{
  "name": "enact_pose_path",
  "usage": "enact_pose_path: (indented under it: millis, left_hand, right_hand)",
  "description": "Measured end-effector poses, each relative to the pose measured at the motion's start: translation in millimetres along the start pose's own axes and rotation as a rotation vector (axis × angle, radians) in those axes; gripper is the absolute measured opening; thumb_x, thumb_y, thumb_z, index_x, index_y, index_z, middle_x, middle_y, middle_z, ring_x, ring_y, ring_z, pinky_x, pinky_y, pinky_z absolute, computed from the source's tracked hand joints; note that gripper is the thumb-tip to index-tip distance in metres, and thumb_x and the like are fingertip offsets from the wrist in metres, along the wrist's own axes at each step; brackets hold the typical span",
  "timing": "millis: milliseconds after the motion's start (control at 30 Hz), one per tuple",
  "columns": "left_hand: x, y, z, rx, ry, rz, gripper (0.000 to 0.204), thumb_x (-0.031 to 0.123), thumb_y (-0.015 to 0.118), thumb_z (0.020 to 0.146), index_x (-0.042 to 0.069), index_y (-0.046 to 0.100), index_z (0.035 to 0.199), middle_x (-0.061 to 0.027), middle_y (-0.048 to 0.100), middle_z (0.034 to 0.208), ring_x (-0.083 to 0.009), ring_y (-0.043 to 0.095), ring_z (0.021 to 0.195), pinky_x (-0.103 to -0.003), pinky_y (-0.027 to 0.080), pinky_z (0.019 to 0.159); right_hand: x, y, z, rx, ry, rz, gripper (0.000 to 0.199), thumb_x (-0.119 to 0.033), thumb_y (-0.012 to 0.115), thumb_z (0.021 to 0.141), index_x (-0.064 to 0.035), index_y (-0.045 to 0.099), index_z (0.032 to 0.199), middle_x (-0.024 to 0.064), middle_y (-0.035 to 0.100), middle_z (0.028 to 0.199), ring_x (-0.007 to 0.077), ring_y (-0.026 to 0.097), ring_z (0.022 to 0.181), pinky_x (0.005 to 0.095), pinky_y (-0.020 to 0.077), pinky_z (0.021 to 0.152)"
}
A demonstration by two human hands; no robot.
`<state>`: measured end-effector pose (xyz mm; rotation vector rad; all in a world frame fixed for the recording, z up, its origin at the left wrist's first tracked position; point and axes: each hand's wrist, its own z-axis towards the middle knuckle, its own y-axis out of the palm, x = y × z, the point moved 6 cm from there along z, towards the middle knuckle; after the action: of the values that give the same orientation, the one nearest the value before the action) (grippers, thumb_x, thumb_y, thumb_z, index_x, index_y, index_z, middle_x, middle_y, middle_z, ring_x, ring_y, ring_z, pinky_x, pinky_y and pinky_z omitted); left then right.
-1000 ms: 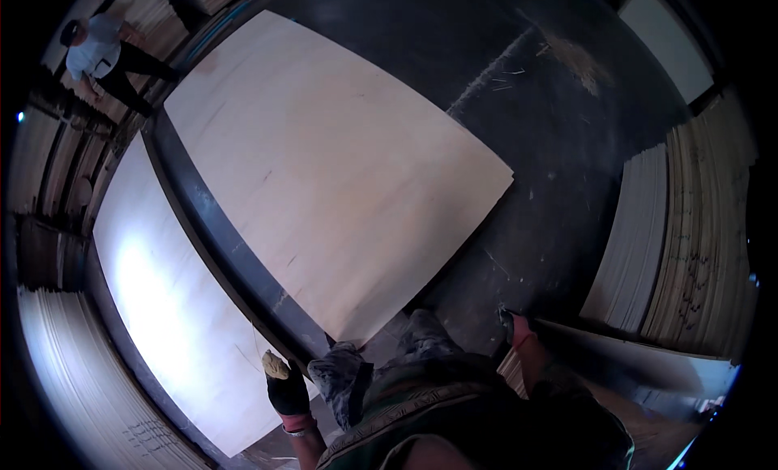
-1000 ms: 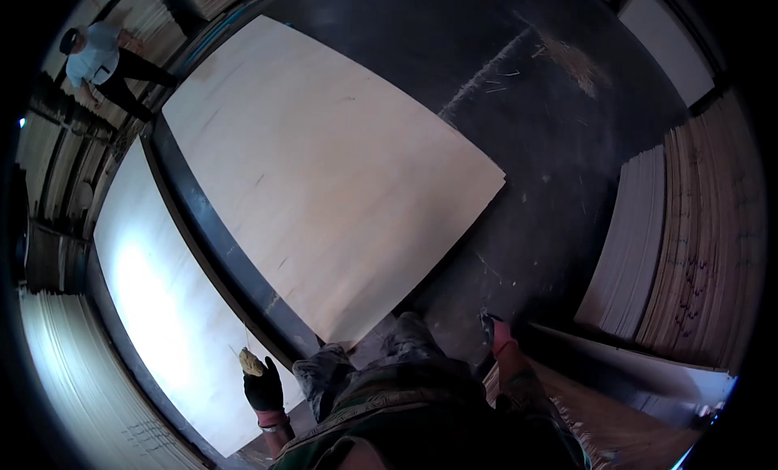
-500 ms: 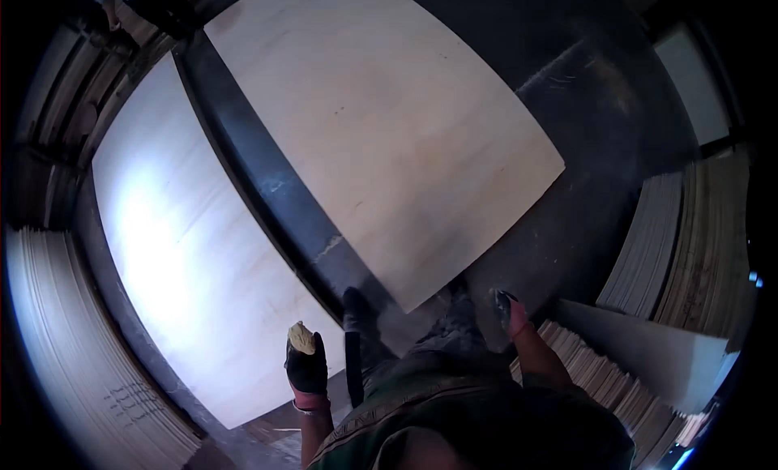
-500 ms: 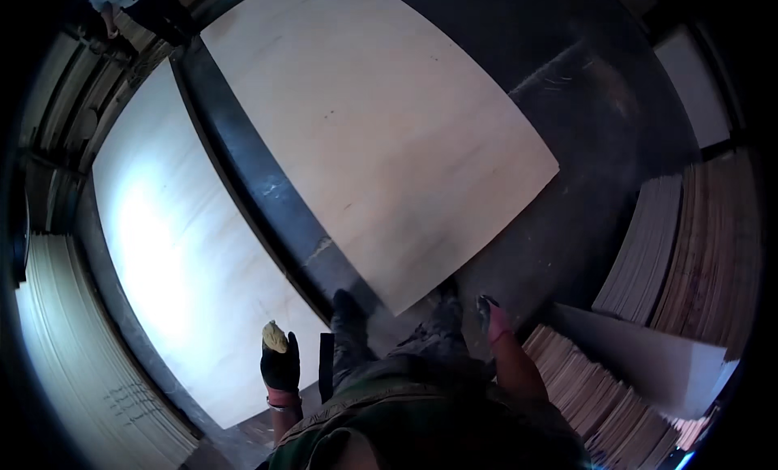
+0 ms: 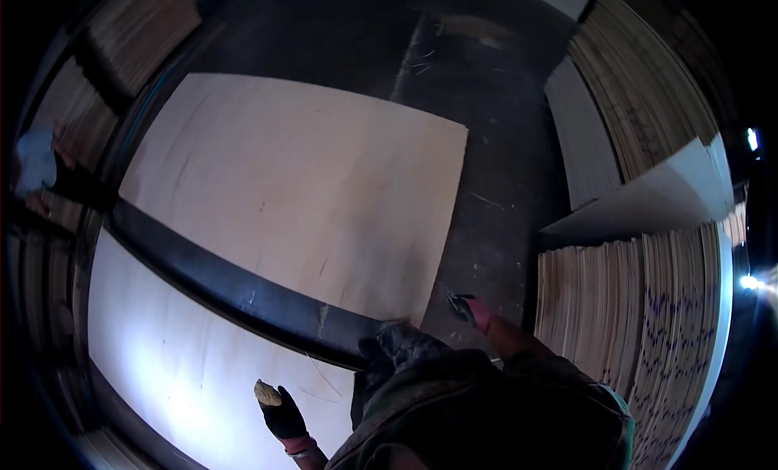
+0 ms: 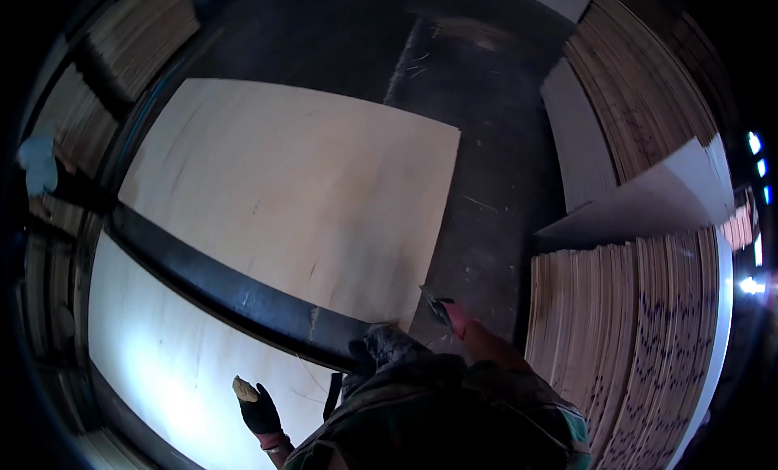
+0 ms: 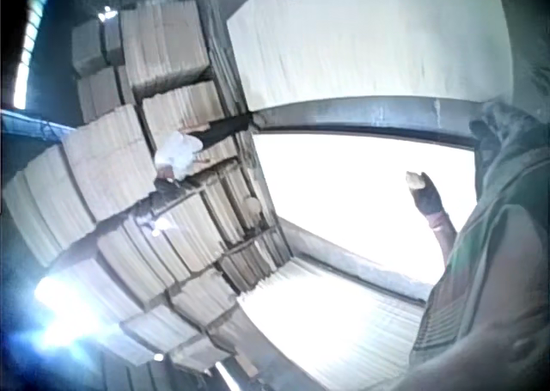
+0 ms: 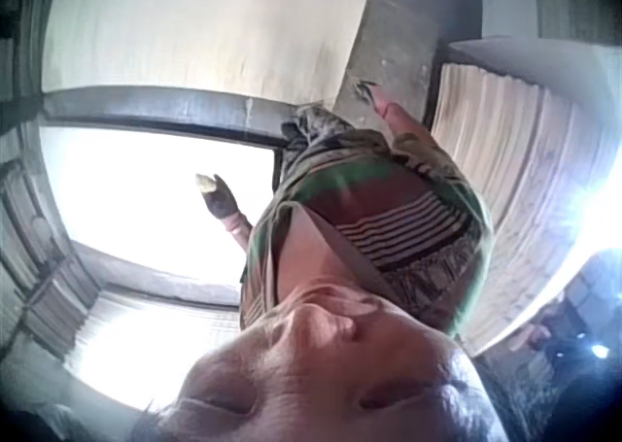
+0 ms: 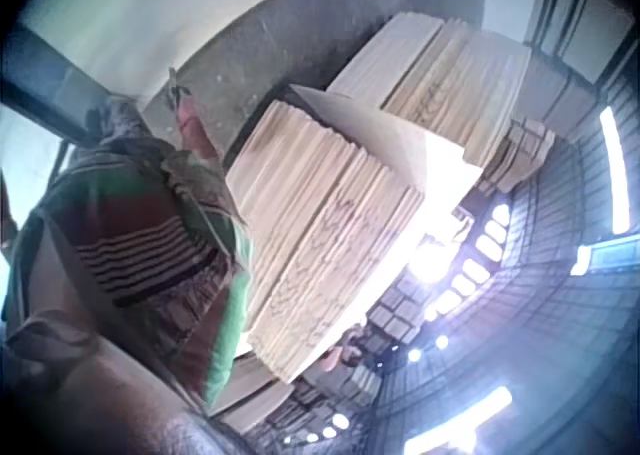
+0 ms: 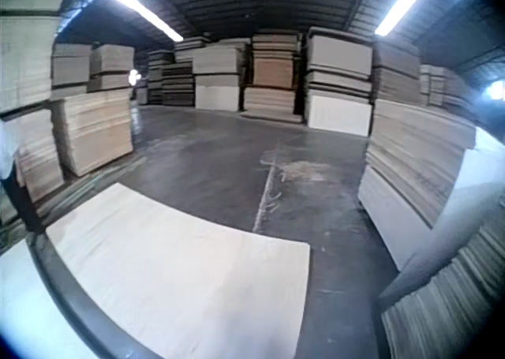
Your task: The person scoops yellow putty from a bucket and applies it to small holes on large white boards. They use a putty knife to spread the filler into the holes and smooth the surface. The person moves between boards to treat multiple spots.
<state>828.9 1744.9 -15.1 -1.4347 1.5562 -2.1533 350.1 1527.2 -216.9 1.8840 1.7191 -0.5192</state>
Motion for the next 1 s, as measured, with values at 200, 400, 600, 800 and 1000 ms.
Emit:
enact_pose_path:
  millis: [200, 400, 600, 800, 1000]
  left_hand:
    - [33.3, 2.0, 22.5, 0.052, 0.097, -0.097, 0.046, 0.011, 0.055, 0.083, -0.003, 0.039, 0.124, -0.0144, 0.042, 0.128, -0.0233, 0.042, 0.118, -0.029, 0.033, 0.098]
    - [15.5, 38.2, 35.5, -0.135, 0.093, -1.128, 0.040, 0.014, 0.033, 0.092, 0.002, 0.031, 0.130, -0.0084, 0.033, 0.135, -0.0199, 0.032, 0.123, -0.040, 0.023, 0.105]
    - [44.3, 35.3, 37.3, -0.063, 0.262, -0.600, 0.040, 0.005, 0.040, 0.088, -0.001, 0.033, 0.127, -0.0093, 0.038, 0.129, -0.0189, 0.038, 0.117, -0.033, 0.033, 0.098]
    - [27.0, 21.3, 8.8, 0.049, 0.191, -0.511, 0.038, -0.002, 0.053, 0.081, -0.004, 0.044, 0.117, -0.0112, 0.050, 0.117, -0.0192, 0.050, 0.106, -0.029, 0.040, 0.089]
    - [-9.4, -32.2, -25.4, 0.140, 0.006, -0.469, 0.040, 0.009, 0.059, 0.080, -0.001, 0.047, 0.117, -0.0118, 0.053, 0.116, -0.0207, 0.051, 0.108, -0.029, 0.039, 0.092]
  right_hand:
    - [23.3, -58.6, -27.3, 0.022, 0.041, -0.048, 0.021, -0.022, 0.054, 0.083, -0.0050, 0.061, 0.094, 0.0052, 0.061, 0.081, 0.0156, 0.059, 0.070, 0.0293, 0.0492, 0.063]
    - [-38.1, -45.8, -27.8, 0.150, -0.165, -0.093, 0.020, -0.023, 0.053, 0.081, -0.0055, 0.063, 0.082, 0.0029, 0.058, 0.068, 0.0126, 0.054, 0.058, 0.0264, 0.0448, 0.054]
    - [-16.4, -47.4, -30.4, 0.048, -0.147, 0.045, 0.020, -0.022, 0.057, 0.082, -0.0040, 0.061, 0.087, 0.0044, 0.059, 0.074, 0.0150, 0.057, 0.067, 0.0292, 0.0485, 0.062]
    - [51.5, -60.7, -43.6, 0.035, -0.009, 0.009, 0.020, -0.026, 0.054, 0.083, -0.0064, 0.056, 0.087, 0.0066, 0.056, 0.074, 0.0188, 0.057, 0.065, 0.0312, 0.0487, 0.057]
    - [29.7, 4.6, -38.7, -0.168, 0.075, -0.028, 0.018, -0.023, 0.051, 0.084, -0.0064, 0.056, 0.080, 0.0073, 0.055, 0.072, 0.0197, 0.055, 0.062, 0.0329, 0.0474, 0.055]
